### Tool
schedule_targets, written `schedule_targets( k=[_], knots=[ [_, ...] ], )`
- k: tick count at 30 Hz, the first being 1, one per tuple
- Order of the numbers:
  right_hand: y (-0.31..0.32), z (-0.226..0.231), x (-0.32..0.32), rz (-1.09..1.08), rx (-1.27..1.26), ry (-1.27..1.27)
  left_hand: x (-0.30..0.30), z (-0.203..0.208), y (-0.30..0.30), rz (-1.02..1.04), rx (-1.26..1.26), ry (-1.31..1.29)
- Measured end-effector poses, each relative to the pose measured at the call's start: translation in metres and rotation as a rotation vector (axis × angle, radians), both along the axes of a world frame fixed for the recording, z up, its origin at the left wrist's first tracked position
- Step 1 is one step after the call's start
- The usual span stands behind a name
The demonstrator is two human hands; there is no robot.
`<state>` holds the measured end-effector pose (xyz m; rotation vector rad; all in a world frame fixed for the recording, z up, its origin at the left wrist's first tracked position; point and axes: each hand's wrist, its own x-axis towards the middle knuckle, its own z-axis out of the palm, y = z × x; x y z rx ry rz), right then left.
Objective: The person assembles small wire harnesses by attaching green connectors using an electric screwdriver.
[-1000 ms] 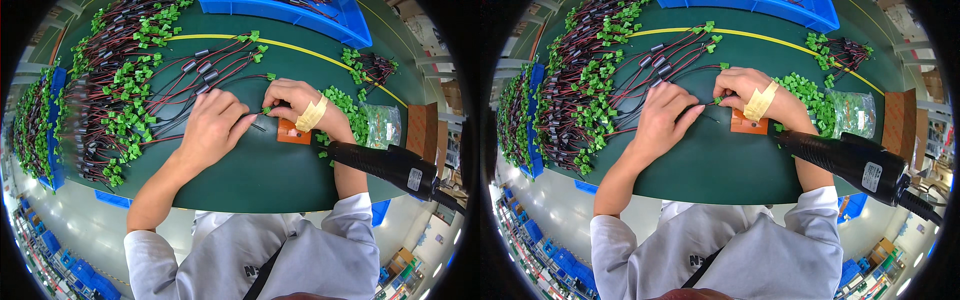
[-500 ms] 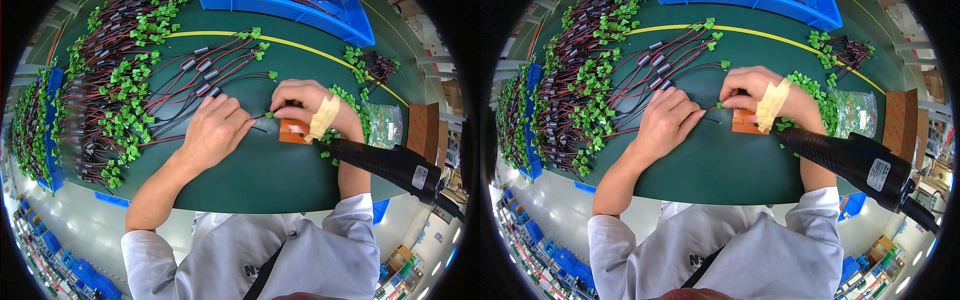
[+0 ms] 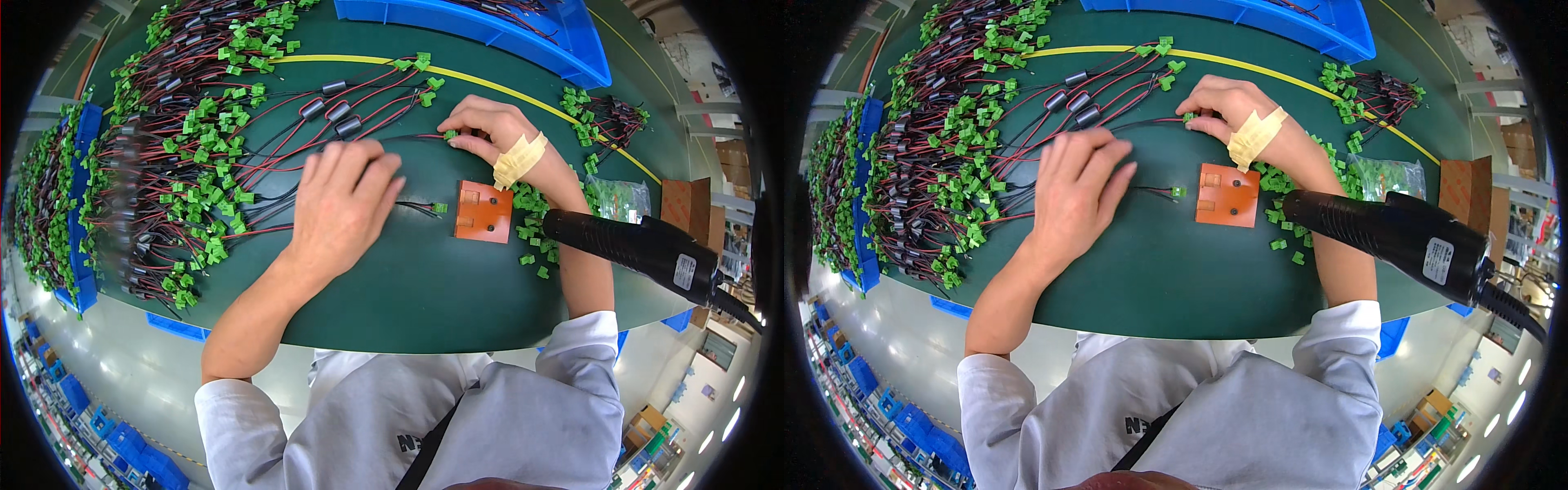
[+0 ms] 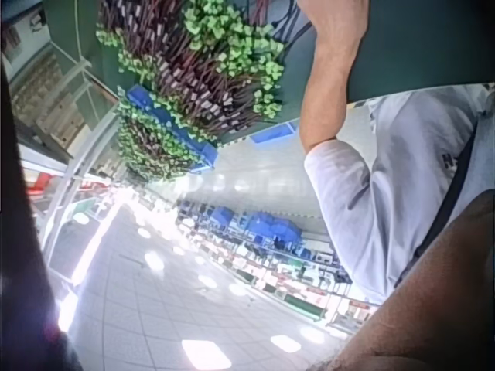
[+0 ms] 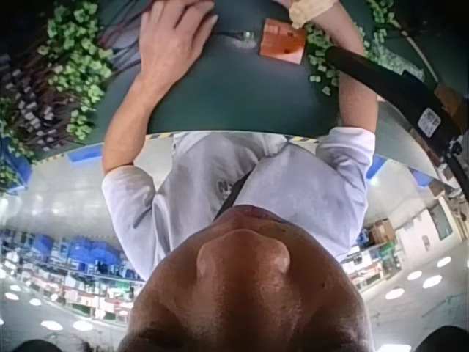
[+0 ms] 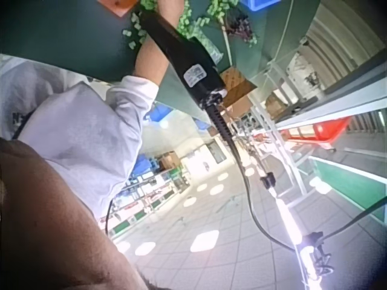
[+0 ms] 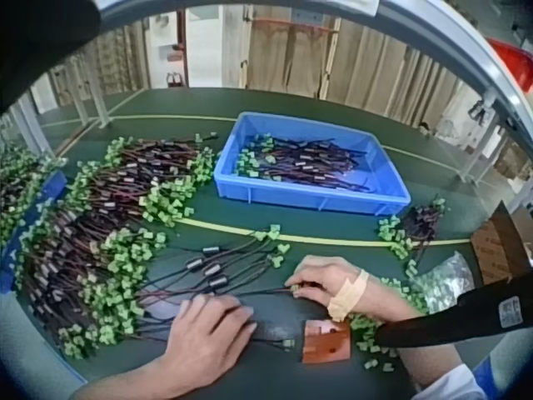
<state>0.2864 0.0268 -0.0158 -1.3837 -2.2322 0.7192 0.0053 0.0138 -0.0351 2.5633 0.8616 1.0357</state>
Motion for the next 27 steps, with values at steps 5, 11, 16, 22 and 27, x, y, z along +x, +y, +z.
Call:
schedule_targets(
  k=[5,11,16,22,27],
  knots=[
    [0.001,0.003,0.009,0.104,-0.025,-0.001,-0.005,-0.005,0.006,0.11,0.028,0.12],
    [0.011,0.007,0.007,0.122,-0.102,0.077,-0.009,-0.009,0.003,0.033,-0.076,0.202],
    [0.03,0.001,-0.01,-0.009,0.171,-0.076,-0.006,-0.002,0.002,0.054,-0.052,0.113],
    [0.031,-0.006,-0.015,0.038,0.393,-0.228,-0.007,-0.002,0.001,0.083,-0.02,0.144],
    [0.027,-0.002,-0.002,0.016,-0.015,-0.032,-0.008,-0.006,0.005,0.116,-0.017,0.122]
  ],
)
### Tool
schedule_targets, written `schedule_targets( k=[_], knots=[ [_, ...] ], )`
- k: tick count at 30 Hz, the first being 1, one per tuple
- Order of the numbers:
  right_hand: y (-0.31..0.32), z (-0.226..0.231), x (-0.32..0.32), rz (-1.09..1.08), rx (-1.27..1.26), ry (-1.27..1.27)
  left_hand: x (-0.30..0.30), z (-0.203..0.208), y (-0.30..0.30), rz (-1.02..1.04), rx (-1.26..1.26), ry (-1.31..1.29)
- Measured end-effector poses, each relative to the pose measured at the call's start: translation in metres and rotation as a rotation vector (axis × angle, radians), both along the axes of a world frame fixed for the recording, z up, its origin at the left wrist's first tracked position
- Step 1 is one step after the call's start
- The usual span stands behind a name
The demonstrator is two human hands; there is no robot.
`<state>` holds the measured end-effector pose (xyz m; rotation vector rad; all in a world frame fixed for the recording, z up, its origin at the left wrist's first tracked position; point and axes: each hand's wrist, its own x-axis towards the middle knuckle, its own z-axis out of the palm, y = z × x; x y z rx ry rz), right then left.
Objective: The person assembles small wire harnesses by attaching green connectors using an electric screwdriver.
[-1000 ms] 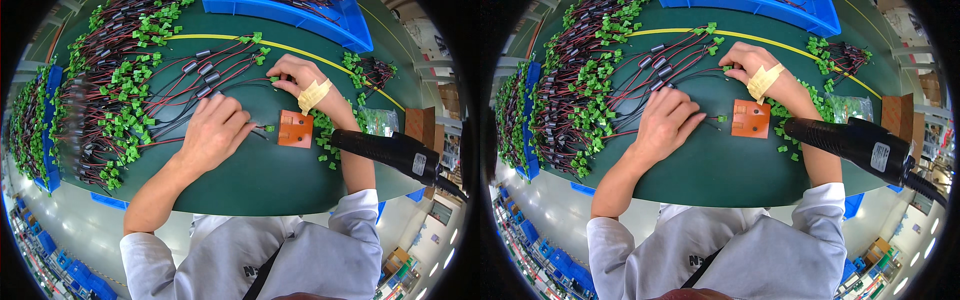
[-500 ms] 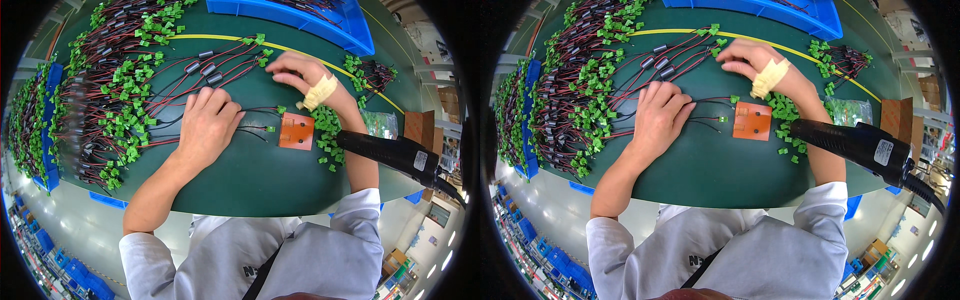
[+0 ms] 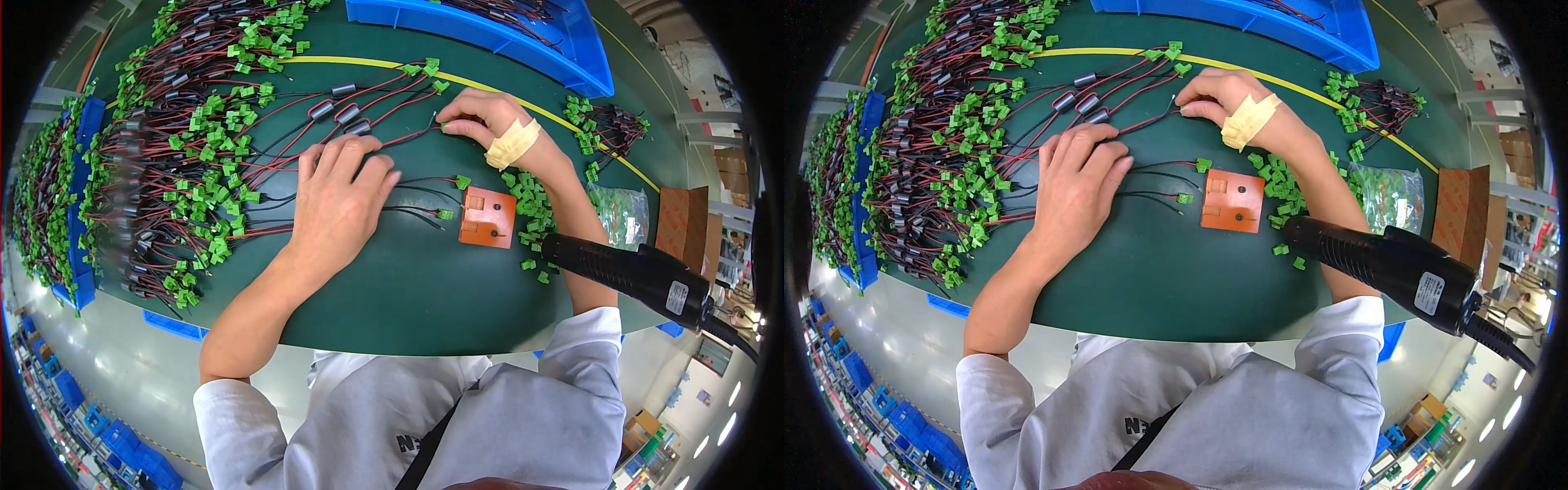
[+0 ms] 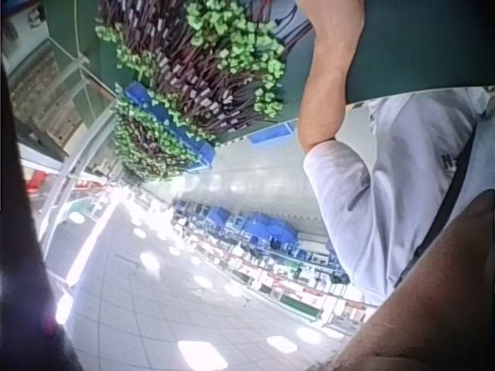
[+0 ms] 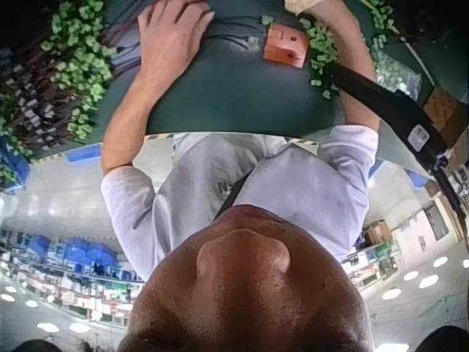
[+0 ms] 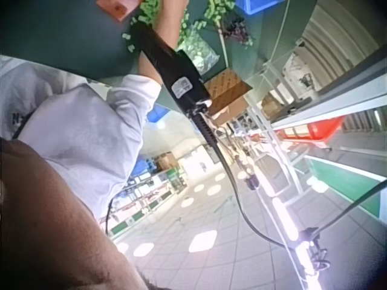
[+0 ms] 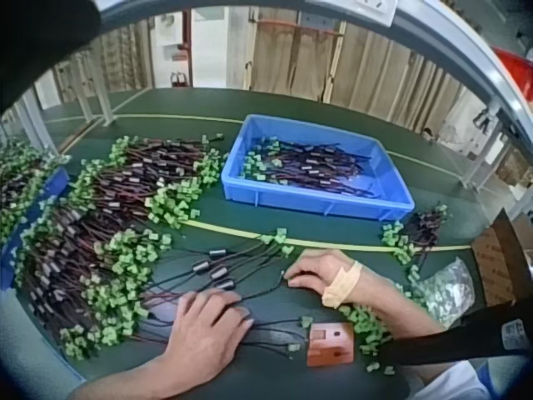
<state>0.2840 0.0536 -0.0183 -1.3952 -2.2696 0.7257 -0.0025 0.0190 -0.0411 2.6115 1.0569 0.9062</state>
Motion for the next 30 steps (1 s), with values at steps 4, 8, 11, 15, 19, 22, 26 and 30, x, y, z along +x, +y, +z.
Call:
schedule_targets(
  k=[4,8,11,15,19,22,26,30],
  knots=[
    [0.001,0.005,0.003,-0.064,-0.195,0.027,-0.004,-0.002,0.004,0.007,-0.026,0.006],
    [0.002,0.006,0.003,-0.037,-0.211,-0.001,-0.005,-0.001,0.007,0.003,-0.043,-0.014],
    [0.001,0.006,0.004,-0.034,-0.19,-0.03,-0.005,0.005,0.016,0.032,0.051,-0.031],
    [0.006,0.002,0.006,-0.022,-0.188,-0.018,-0.012,0.004,0.021,0.044,0.0,-0.005],
    [0.019,0.0,0.002,-0.213,0.073,-0.013,-0.014,0.002,0.021,-0.037,-0.023,-0.007],
    [0.028,-0.019,0.008,-0.151,0.249,-0.052,-0.012,0.001,0.02,-0.052,-0.015,-0.022],
    [0.028,-0.025,0.008,-0.141,0.266,-0.029,-0.007,0.007,0.021,0.111,0.029,-0.051],
    [0.022,-0.011,0.001,-0.199,0.071,0.018,-0.014,0.001,0.024,0.131,0.039,-0.011]
  ],
)
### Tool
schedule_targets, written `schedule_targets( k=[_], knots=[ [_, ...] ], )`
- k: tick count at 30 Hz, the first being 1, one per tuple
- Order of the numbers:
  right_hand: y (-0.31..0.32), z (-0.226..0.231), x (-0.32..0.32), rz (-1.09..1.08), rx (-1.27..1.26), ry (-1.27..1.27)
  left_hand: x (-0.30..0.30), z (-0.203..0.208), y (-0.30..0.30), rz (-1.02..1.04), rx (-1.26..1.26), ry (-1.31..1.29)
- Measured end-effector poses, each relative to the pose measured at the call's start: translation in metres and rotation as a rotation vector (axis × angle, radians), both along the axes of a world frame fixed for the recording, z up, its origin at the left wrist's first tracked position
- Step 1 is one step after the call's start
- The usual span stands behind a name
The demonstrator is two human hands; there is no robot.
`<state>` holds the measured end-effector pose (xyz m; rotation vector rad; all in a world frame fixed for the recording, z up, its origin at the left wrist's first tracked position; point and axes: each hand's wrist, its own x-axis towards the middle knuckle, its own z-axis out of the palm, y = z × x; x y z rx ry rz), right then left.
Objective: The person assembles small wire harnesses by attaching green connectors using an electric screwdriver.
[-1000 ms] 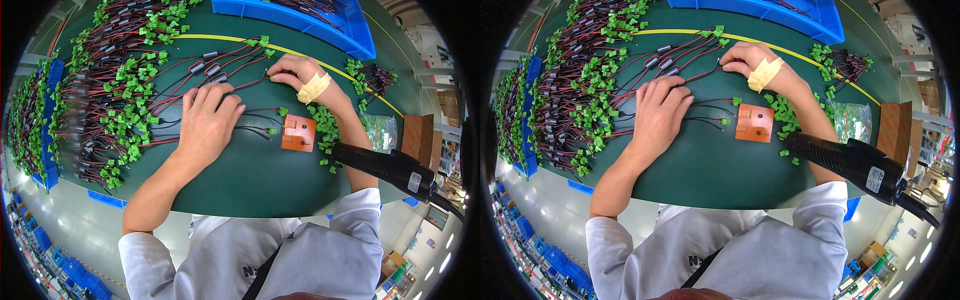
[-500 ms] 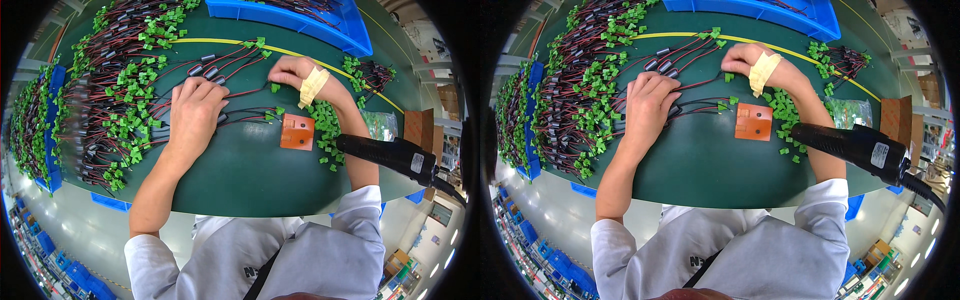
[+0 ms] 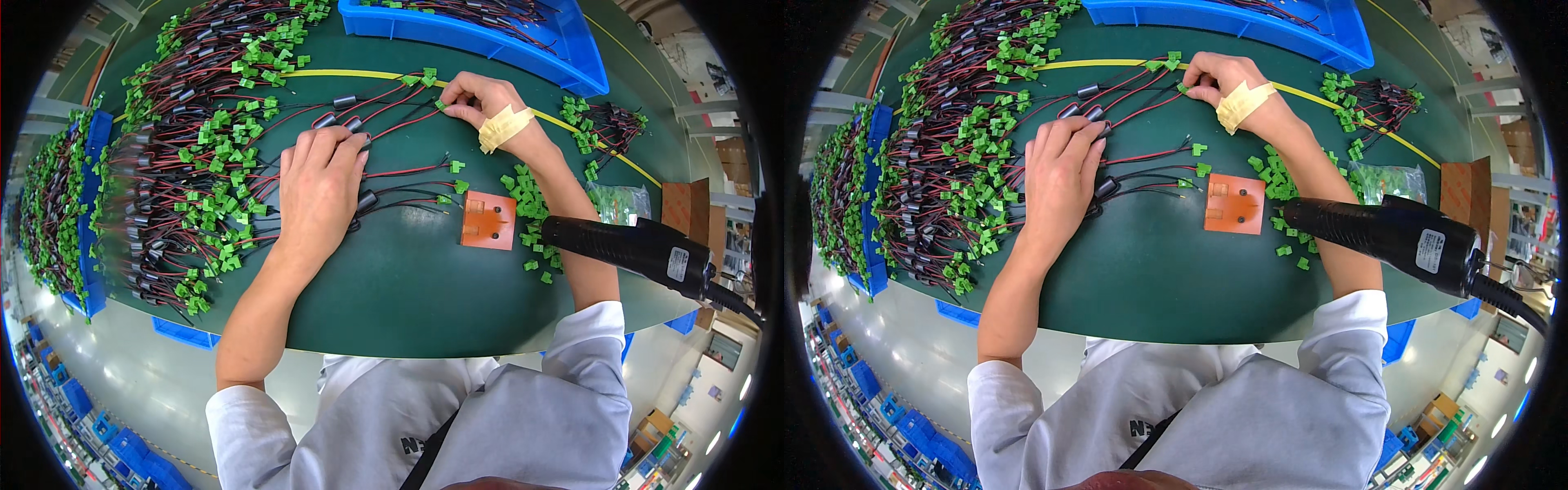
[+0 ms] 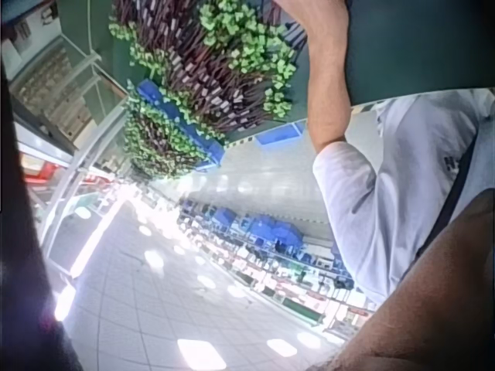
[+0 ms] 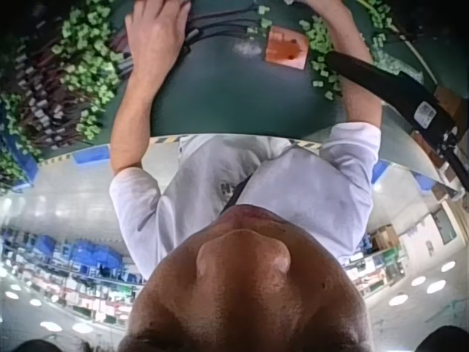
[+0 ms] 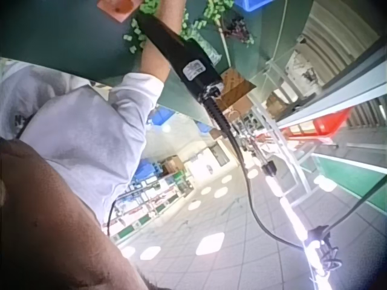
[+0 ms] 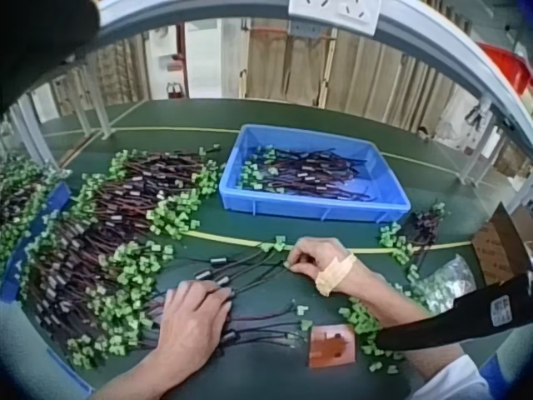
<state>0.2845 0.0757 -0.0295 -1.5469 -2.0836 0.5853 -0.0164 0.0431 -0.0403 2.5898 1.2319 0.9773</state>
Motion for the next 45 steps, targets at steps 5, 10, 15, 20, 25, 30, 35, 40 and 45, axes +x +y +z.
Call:
schedule_targets(
  k=[5,10,15,20,25,30,35,40,45],
  knots=[
    [-0.004,-0.005,0.006,0.039,0.062,0.054,0.004,-0.002,0.0,-0.006,-0.013,0.006],
    [-0.002,-0.003,0.012,0.131,0.002,0.025,0.004,-0.002,0.0,0.008,-0.049,0.023],
    [0.011,0.002,0.004,0.036,0.115,0.078,0.006,0.001,-0.003,-0.014,-0.093,0.005],
    [0.021,-0.011,0.002,0.099,0.264,-0.146,0.008,0.001,-0.003,-0.044,-0.028,-0.008],
    [0.015,-0.012,-0.004,0.098,0.228,-0.135,0.004,-0.001,-0.002,-0.073,-0.014,-0.013],
    [0.019,-0.012,-0.01,0.039,0.321,-0.137,0.003,-0.003,-0.001,-0.109,-0.03,-0.028],
    [0.019,-0.009,-0.008,0.052,0.252,-0.102,0.004,-0.002,-0.003,-0.089,-0.092,-0.051],
    [0.016,0.003,-0.003,0.055,0.077,-0.068,0.004,-0.003,-0.002,-0.095,-0.054,-0.042],
    [0.024,0.002,-0.001,0.018,0.199,-0.004,0.006,-0.001,-0.002,-0.138,-0.063,-0.036]
  ],
)
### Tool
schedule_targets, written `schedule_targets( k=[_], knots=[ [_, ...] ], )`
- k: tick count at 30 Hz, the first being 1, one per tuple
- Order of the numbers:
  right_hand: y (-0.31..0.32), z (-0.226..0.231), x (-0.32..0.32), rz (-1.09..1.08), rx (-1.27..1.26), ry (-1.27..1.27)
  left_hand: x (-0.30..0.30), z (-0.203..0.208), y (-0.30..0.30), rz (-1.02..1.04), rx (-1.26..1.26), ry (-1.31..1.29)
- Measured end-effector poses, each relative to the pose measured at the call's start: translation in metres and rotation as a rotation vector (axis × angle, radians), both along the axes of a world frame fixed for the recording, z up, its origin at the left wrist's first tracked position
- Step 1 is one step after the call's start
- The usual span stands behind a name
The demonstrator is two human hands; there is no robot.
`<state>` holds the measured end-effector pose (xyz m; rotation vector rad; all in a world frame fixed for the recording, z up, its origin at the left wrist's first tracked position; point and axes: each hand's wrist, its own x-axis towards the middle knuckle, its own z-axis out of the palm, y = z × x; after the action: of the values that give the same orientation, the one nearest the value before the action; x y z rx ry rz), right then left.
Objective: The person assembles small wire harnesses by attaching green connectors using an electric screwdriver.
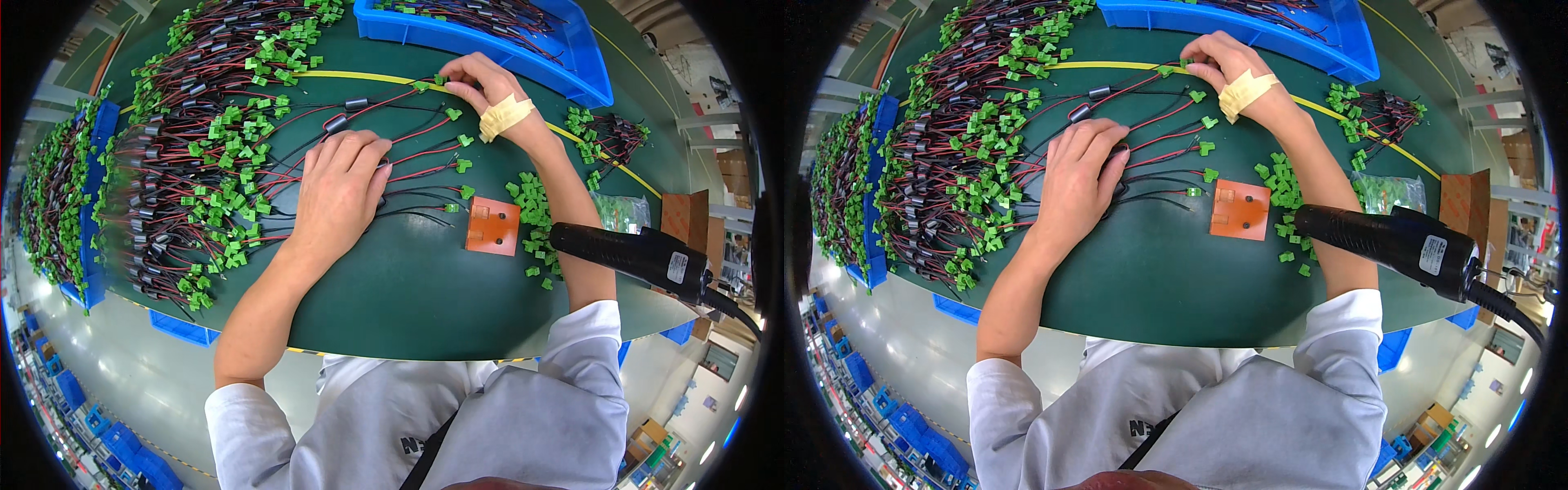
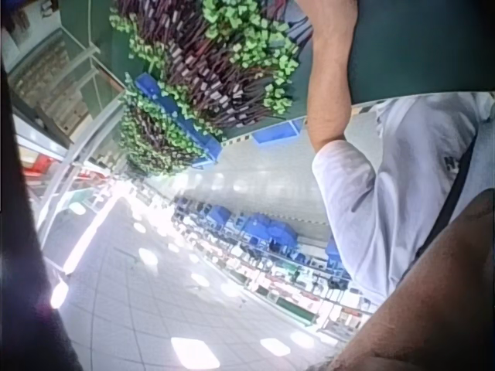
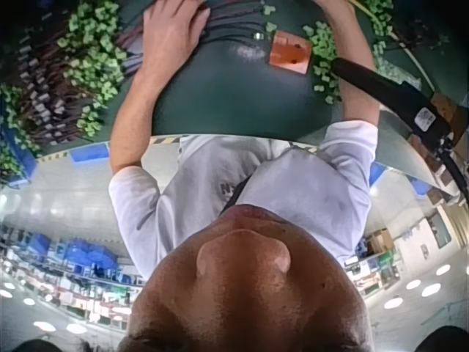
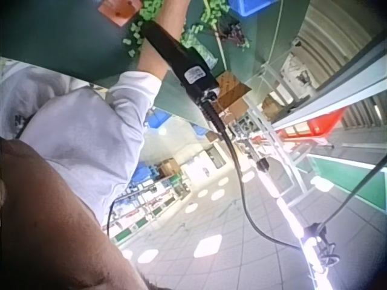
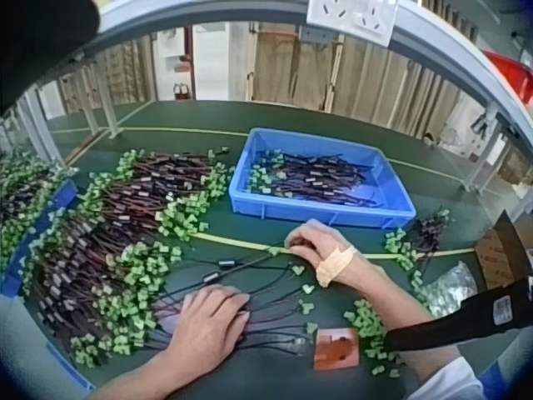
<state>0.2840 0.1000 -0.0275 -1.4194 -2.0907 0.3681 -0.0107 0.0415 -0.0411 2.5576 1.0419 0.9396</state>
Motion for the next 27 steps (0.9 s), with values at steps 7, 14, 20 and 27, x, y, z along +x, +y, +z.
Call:
schedule_targets(
  k=[7,14,20,27],
  knots=[
    [0.016,-0.015,-0.004,-0.033,-0.012,-0.169,-0.001,0.003,-0.003,0.069,-0.054,0.028],
    [0.014,-0.017,-0.002,-0.043,0.025,-0.152,-0.003,0.001,-0.002,0.137,-0.025,0.053],
    [0.01,-0.016,0.0,-0.018,0.033,-0.116,-0.004,-0.004,0.001,0.054,-0.05,-0.001],
    [0.006,-0.013,-0.002,0.001,0.055,-0.087,0.001,0.0,0.002,0.02,-0.08,-0.091]
  ],
)
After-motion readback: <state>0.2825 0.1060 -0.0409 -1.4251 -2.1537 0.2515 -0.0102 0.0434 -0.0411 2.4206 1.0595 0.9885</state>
